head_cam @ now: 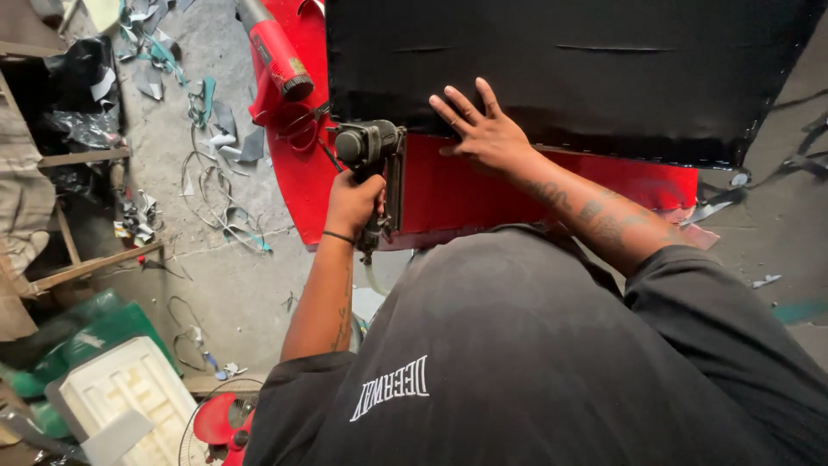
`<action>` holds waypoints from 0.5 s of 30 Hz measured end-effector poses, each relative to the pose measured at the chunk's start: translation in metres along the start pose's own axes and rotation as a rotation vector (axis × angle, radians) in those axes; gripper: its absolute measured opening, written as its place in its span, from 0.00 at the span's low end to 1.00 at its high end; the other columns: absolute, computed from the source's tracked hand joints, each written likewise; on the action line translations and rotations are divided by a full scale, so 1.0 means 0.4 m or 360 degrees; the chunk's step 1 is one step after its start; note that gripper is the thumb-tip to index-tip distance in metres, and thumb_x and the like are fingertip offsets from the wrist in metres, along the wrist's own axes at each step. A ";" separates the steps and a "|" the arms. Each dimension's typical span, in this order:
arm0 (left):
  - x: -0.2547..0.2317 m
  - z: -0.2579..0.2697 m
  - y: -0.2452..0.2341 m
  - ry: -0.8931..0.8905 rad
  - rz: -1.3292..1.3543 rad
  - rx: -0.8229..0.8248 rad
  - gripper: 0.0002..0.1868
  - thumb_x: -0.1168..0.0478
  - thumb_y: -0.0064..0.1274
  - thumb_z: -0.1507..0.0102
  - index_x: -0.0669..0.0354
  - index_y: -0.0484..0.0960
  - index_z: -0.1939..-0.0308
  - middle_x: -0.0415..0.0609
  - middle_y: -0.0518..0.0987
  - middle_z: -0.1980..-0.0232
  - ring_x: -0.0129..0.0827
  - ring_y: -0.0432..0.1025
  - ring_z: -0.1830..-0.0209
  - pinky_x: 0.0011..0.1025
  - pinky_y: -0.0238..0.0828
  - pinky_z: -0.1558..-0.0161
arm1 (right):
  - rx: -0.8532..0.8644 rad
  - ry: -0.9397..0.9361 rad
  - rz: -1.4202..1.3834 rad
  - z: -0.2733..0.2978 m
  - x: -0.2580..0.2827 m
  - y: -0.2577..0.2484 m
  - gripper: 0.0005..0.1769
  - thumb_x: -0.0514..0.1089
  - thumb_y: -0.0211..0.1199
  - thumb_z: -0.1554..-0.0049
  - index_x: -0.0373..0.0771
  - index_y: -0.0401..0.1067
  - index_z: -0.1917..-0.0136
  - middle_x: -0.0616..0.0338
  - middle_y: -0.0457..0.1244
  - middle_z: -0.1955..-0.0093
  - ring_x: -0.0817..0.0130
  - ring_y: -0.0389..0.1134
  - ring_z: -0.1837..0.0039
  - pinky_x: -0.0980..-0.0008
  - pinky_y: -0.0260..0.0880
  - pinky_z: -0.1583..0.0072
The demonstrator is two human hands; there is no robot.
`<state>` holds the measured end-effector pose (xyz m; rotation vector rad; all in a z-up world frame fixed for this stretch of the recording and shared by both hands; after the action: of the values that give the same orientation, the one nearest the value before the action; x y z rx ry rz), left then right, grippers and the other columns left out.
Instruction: Upholstering a seat frame by stretching black fabric over it and securing it with a pneumatic stapler.
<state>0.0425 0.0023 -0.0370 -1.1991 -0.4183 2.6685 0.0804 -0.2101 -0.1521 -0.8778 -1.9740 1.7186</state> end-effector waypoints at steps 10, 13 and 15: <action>-0.021 0.015 0.025 0.0090 0.0010 -0.0069 0.14 0.67 0.45 0.47 0.58 0.66 0.89 0.44 0.65 0.88 0.29 0.63 0.88 0.26 0.57 0.79 | 0.0020 -0.0074 -0.0224 0.008 -0.011 0.006 0.09 0.60 0.60 0.39 0.84 0.76 0.51 0.48 0.37 0.10 0.41 0.35 0.12 0.31 0.23 0.20; -0.019 0.019 0.042 0.0067 -0.0036 -0.0054 0.14 0.66 0.44 0.48 0.57 0.65 0.90 0.44 0.64 0.89 0.30 0.63 0.88 0.27 0.56 0.79 | -0.0202 -0.0092 -0.0191 0.014 -0.017 0.002 0.15 0.61 0.69 0.48 0.85 0.76 0.48 0.48 0.41 0.10 0.42 0.37 0.12 0.30 0.26 0.19; -0.022 0.028 0.046 0.0037 -0.0040 -0.0100 0.13 0.66 0.45 0.48 0.58 0.66 0.89 0.45 0.64 0.89 0.29 0.62 0.89 0.26 0.56 0.80 | -0.0103 -0.0138 -0.0350 0.016 -0.016 0.011 0.08 0.52 0.70 0.46 0.72 0.78 0.58 0.47 0.41 0.11 0.44 0.38 0.12 0.29 0.26 0.21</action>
<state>0.0389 -0.0194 -0.0295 -1.2329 -0.5132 2.6360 0.0818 -0.2187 -0.1567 -0.5896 -2.1055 1.6000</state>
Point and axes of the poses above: each hand's wrist, its own z-axis away from the middle knuckle, its own y-axis out of the palm, x = y × z, the point moved 6 cm from there along -z, towards the middle knuckle
